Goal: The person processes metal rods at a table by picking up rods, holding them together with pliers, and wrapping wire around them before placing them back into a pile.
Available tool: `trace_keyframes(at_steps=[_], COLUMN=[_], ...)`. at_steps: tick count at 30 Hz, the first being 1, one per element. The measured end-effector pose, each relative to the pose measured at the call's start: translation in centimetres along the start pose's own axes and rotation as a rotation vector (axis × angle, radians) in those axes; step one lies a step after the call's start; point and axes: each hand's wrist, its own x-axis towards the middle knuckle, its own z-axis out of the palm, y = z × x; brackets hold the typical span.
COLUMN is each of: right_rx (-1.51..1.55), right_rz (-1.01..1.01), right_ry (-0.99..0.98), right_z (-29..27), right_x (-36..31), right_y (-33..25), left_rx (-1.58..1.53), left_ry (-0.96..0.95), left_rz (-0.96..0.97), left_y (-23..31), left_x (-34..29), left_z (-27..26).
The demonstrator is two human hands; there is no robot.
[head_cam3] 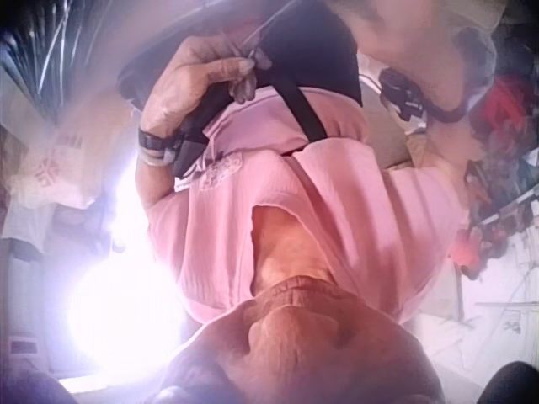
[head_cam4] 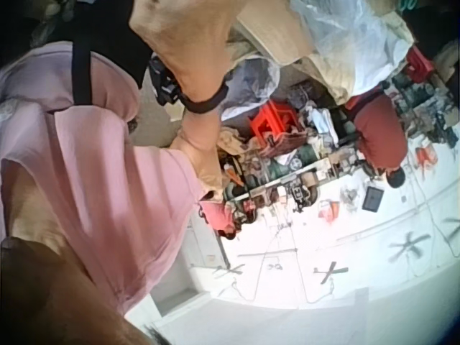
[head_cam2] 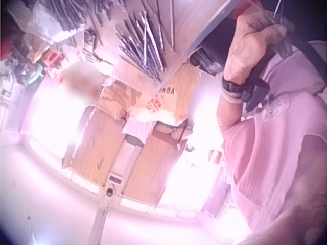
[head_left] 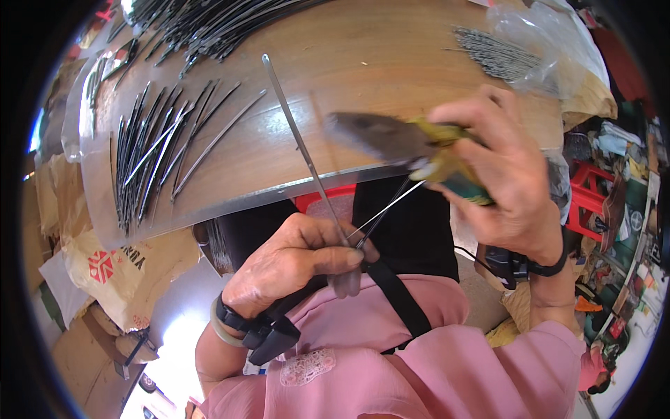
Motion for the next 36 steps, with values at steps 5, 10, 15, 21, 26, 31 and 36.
trace_keyframes(at_steps=[5,10,15,21,26,31,36], right_rx=[0.075,0.107,0.088,0.109,0.145,0.064,0.001], right_rz=[-0.069,-0.034,-0.002,-0.048,-0.084,-0.086,0.052], right_ry=[-0.059,-0.141,-0.141,-0.042,-0.017,-0.037,0.085], right_z=[2.0,2.5,2.4,2.1,2.7,3.5,2.6], right_x=[0.2,-0.3,-0.7,-0.6,-0.1,-0.3,-0.9], right_y=[0.3,0.6,0.3,-0.3,-1.1,-0.9,-0.8], left_rx=[0.005,0.047,0.071,0.161,0.147,-0.233,-0.641], left_ry=[-0.023,0.009,-0.070,0.123,0.067,0.100,0.091], left_rz=[-0.050,-0.066,0.057,0.212,0.061,0.036,0.096], left_y=[0.1,0.2,-0.5,1.6,2.4,0.5,-1.6], left_x=[-0.3,-0.1,-0.4,-0.8,0.5,1.5,1.5], left_z=[0.1,0.3,-0.9,-1.7,0.0,1.7,1.4])
